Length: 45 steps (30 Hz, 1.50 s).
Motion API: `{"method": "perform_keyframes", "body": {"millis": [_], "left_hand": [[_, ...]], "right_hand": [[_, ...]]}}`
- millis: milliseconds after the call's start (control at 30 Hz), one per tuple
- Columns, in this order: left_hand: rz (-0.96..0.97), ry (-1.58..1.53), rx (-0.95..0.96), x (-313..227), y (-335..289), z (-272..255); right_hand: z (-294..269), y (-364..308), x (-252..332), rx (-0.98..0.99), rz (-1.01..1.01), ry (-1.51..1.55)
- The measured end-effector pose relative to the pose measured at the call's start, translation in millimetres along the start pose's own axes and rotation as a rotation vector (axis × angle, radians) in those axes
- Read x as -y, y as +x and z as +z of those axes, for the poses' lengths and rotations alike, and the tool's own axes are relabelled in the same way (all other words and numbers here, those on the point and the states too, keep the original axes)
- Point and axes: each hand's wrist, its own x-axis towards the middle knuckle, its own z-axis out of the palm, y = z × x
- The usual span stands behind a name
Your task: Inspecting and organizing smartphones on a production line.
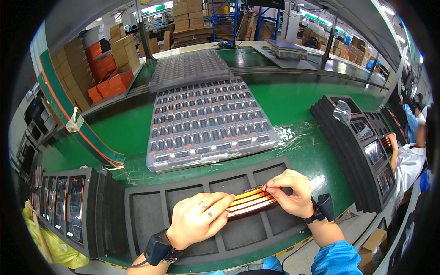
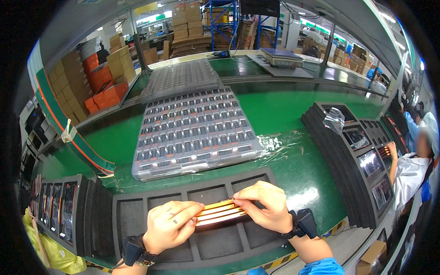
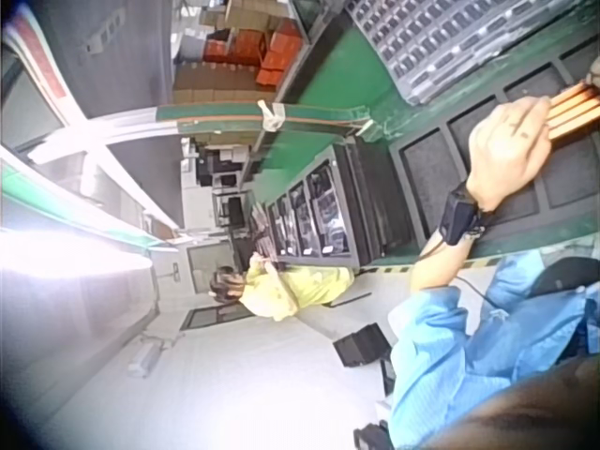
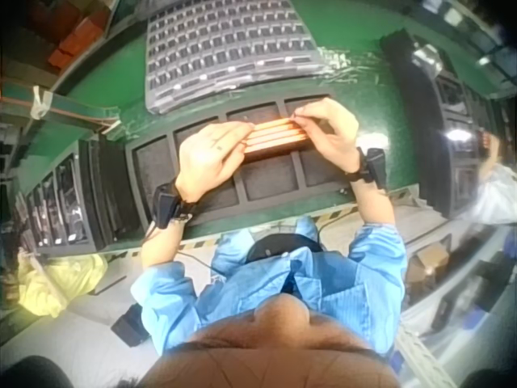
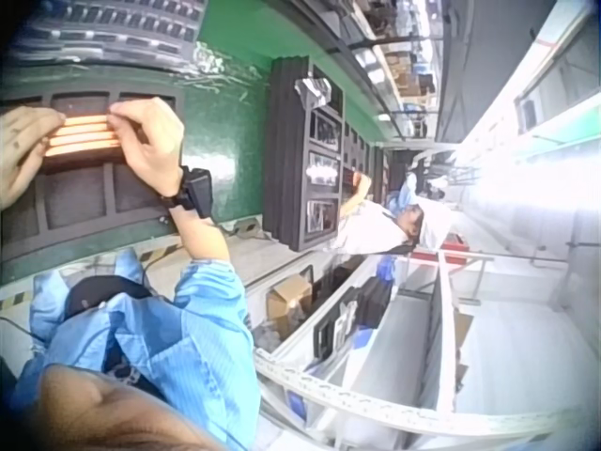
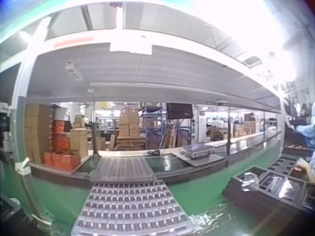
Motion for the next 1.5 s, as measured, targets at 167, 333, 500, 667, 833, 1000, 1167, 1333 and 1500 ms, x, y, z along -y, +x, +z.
{"method": "perform_keyframes", "body": {"millis": [167, 333, 500, 667, 833, 1000, 1167, 1333, 1500], "left_hand": [[-0.007, 0.007, 0.053, -3, 1, -3], [0.006, 0.053, 0.131, -4, -3, -6], [-0.008, 0.054, 0.2, -7, -2, -9], [-0.013, 0.025, 0.192, -10, 1, -13], [-0.018, 0.003, 0.206, -10, 1, -13], [-0.013, 0.01, 0.205, -10, 1, -13], [-0.015, 0.012, 0.209, -10, 0, -13], [-0.018, 0.022, 0.226, -11, 1, -14], [-0.028, 0.017, 0.24, -13, -1, -14]], "right_hand": [[-1, -1, 1, 0.0, -0.009, -0.007], [-2, -1, 1, 0.034, -0.007, -0.028], [-5, 1, 4, 0.062, 0.034, -0.022], [-2, 1, 4, 0.073, 0.027, -0.024], [-2, 1, 4, 0.065, 0.052, -0.007], [-2, 1, 5, 0.064, 0.052, -0.009], [-2, 1, 5, 0.066, 0.061, -0.011], [-1, 1, 4, 0.068, 0.052, -0.025], [-1, 1, 5, 0.076, 0.052, -0.03]]}}
